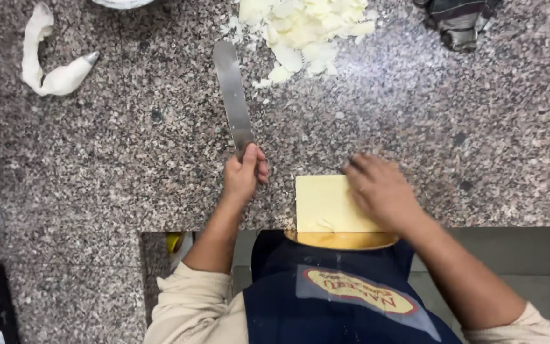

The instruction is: The person uses a knife to scrape a block of white chocolate, creating shavings on a granite counter. They repeatedly shave the block, occasionally repositioning it or moving the shavings aside.

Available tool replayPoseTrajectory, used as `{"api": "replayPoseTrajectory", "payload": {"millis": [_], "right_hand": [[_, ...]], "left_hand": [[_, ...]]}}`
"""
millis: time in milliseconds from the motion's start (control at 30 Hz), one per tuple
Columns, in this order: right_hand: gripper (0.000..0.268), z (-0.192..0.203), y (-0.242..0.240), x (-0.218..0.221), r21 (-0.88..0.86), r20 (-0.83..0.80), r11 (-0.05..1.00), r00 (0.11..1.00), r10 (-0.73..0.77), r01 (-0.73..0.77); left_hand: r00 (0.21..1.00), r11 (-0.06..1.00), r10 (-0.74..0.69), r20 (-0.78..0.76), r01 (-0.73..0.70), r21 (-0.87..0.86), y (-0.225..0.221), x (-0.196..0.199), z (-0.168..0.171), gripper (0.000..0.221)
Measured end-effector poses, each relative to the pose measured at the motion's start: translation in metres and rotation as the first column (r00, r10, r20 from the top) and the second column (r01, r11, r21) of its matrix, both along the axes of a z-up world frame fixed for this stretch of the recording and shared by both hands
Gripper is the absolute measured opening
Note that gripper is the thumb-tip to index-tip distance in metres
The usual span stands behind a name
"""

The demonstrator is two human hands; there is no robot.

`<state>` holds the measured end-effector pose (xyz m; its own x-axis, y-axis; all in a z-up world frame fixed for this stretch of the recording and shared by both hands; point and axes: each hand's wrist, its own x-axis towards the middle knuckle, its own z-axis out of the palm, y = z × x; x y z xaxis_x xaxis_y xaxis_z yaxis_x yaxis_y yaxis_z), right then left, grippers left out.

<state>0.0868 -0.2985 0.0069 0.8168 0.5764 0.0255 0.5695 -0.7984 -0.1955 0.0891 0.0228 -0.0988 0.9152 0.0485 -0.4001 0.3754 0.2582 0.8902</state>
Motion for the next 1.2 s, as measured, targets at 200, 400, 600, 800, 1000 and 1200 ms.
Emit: {"api": "replayPoseTrajectory", "payload": {"millis": [200, 400, 600, 800, 1000, 1200], "right_hand": [[0.049, 0.014, 0.004, 0.016, -0.151, -0.509, 0.985, 0.847, -0.152, 0.086], [0.049, 0.002, 0.003, 0.061, -0.074, -0.799, 0.997, 0.600, -0.038, -0.036], [0.053, 0.002, 0.008, 0.073, -0.113, -0.921, 0.993, 0.372, -0.112, 0.020], [0.052, 0.014, 0.009, 0.088, -0.100, -0.978, 0.973, 0.162, -0.135, 0.206], [0.053, 0.091, 0.016, 0.144, -0.270, -0.809, 0.833, 0.356, -0.468, 0.483], [0.032, 0.113, 0.017, 0.211, 0.033, -0.385, 0.904, 0.841, -0.381, 0.425]], "left_hand": [[0.998, 0.996, 0.004, -0.056, 0.000, 0.084, 0.001, 0.001, -0.009, 0.040], [0.999, 1.000, 0.013, -0.036, -0.013, -0.011, 0.001, 0.002, -0.003, 0.039], [1.000, 1.000, -0.012, 0.029, 0.012, -0.010, 0.000, 0.000, 0.003, 0.042], [0.999, 1.000, -0.001, 0.033, 0.001, -0.017, -0.002, 0.000, 0.007, 0.041], [1.000, 1.000, 0.008, 0.025, -0.008, -0.019, -0.002, 0.000, 0.011, 0.041], [1.000, 0.996, 0.013, 0.015, -0.012, -0.086, -0.003, 0.003, 0.011, 0.041]]}}
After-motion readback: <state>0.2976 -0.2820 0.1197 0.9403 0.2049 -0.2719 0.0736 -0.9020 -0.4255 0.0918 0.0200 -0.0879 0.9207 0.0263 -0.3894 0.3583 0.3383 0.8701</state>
